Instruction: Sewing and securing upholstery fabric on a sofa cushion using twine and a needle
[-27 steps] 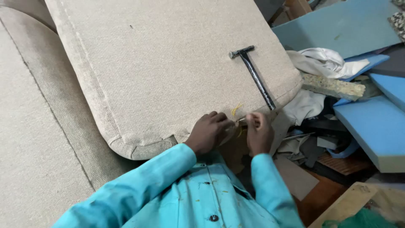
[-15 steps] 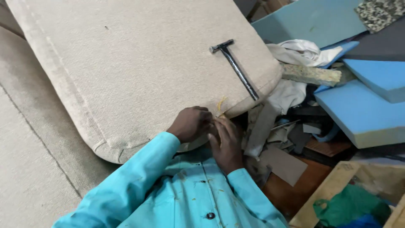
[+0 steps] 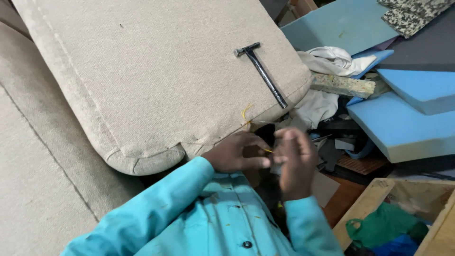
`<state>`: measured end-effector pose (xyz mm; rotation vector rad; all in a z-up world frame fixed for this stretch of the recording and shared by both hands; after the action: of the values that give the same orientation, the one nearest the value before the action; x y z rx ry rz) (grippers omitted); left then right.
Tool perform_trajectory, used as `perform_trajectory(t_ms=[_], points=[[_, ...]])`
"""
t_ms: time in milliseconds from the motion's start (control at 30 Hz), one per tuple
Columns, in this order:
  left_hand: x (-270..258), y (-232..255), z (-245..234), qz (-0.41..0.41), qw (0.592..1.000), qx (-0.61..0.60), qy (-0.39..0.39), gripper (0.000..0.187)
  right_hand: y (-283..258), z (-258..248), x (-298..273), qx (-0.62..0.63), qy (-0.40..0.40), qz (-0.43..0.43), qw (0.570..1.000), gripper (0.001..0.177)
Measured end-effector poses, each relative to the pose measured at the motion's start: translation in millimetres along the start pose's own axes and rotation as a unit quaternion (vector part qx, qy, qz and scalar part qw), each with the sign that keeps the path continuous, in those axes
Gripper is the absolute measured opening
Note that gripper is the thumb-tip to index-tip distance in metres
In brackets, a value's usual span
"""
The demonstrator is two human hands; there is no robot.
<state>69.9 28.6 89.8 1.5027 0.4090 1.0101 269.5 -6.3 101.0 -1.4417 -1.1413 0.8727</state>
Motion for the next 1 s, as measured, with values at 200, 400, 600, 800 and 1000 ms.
perform_trajectory(t_ms=[200, 400, 600, 800, 1000], points=[[-7.7, -25.3, -37.2, -0.065, 0.990, 0.101, 0.080, 0.052, -70.1, -44.6, -3.7, -0.053, 0.057, -0.032, 0.996, 0.029], [-20.9, -51.6, -97.6, -0.097, 0.979, 0.012, 0.181, 0.035, -63.1, -43.7, -10.0, -0.113, 0.042, -0.036, 0.992, 0.033], [-34.5, -33.9, -96.8, -0.132, 0.961, -0.048, 0.239, 0.053, -91.4, -68.3, 25.0, -0.082, 0.112, -0.022, 0.990, 0.038], [-55.0, -23.3, -115.6, -0.131, 0.954, -0.059, 0.264, 0.054, -137.3, -113.6, 45.1, -0.103, 0.130, -0.102, 0.981, 0.049], [-59.1, -36.2, -111.1, -0.126, 0.940, -0.123, 0.291, 0.049, -147.5, -106.9, 42.5, -0.195, 0.116, -0.158, 0.961, 0.053]])
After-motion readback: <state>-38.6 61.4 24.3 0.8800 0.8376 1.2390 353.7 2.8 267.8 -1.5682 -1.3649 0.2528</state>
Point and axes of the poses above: each hand's wrist, its own x-axis towards the middle knuckle, its own z-axis out of the palm, y = z × x, the point moved 8 cm from there along x, towards the middle knuckle, and after that the axes turned 13 degrees about -x, right-handed, at the moved point
